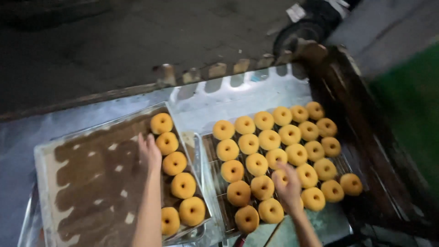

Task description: The person arranges cooked doughnuts on a wire rack and a tray, then uses a wooden stick and a slotted spatula to flip doughnuts frying in a large pot of oil. The person continues to flip and monitor the doughnuts as they cook.

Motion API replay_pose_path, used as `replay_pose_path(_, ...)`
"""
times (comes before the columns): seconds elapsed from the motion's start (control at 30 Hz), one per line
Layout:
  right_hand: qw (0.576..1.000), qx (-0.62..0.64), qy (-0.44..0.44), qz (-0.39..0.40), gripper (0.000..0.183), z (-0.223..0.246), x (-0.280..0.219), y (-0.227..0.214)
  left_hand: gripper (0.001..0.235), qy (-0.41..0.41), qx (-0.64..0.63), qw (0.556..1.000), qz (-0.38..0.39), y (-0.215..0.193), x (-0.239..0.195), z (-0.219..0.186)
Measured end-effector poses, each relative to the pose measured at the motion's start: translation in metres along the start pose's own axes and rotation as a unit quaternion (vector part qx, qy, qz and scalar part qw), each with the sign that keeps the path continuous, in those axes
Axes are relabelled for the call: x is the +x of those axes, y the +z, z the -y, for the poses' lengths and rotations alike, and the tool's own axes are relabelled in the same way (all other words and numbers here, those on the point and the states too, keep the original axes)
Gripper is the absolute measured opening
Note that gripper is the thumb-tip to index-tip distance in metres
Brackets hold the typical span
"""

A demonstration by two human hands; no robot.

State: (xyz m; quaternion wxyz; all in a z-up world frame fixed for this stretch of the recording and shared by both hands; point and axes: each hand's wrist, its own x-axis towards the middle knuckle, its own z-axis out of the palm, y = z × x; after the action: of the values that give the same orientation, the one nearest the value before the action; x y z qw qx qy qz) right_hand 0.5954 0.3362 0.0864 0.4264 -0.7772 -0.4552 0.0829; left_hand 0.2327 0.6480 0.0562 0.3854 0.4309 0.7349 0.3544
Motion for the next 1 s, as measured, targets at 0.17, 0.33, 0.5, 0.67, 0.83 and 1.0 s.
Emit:
replay_pose_path(0.17,0.991,-0.11,0.072,-0.002,0.051,-0.083,0.104,-0.065,0.065,0.048,-0.148,0.986,0.052,0.014,-0.026,0.03)
replay_pose_path(0.33,0.963,-0.197,0.184,0.018,0.098,-0.149,0.169,-0.115,0.072,0.009,-0.07,0.996,0.06,0.006,-0.052,0.043)
replay_pose_path(0.5,0.95,-0.078,0.292,0.079,0.1,-0.159,0.175,-0.124,0.072,-0.009,-0.066,0.997,0.042,0.006,-0.097,0.095)
replay_pose_path(0.67,0.915,-0.043,0.394,0.073,0.1,-0.13,0.18,-0.116,0.073,-0.069,-0.053,0.994,0.069,-0.02,-0.143,0.022)
replay_pose_path(0.83,0.884,-0.157,0.424,0.114,0.094,-0.06,0.173,-0.123,0.075,-0.077,-0.079,0.991,0.081,-0.033,-0.157,0.024)
replay_pose_path(1.0,0.911,-0.201,0.354,0.074,0.086,-0.085,0.164,-0.122,0.068,-0.042,0.039,0.997,0.053,-0.086,-0.201,-0.001)
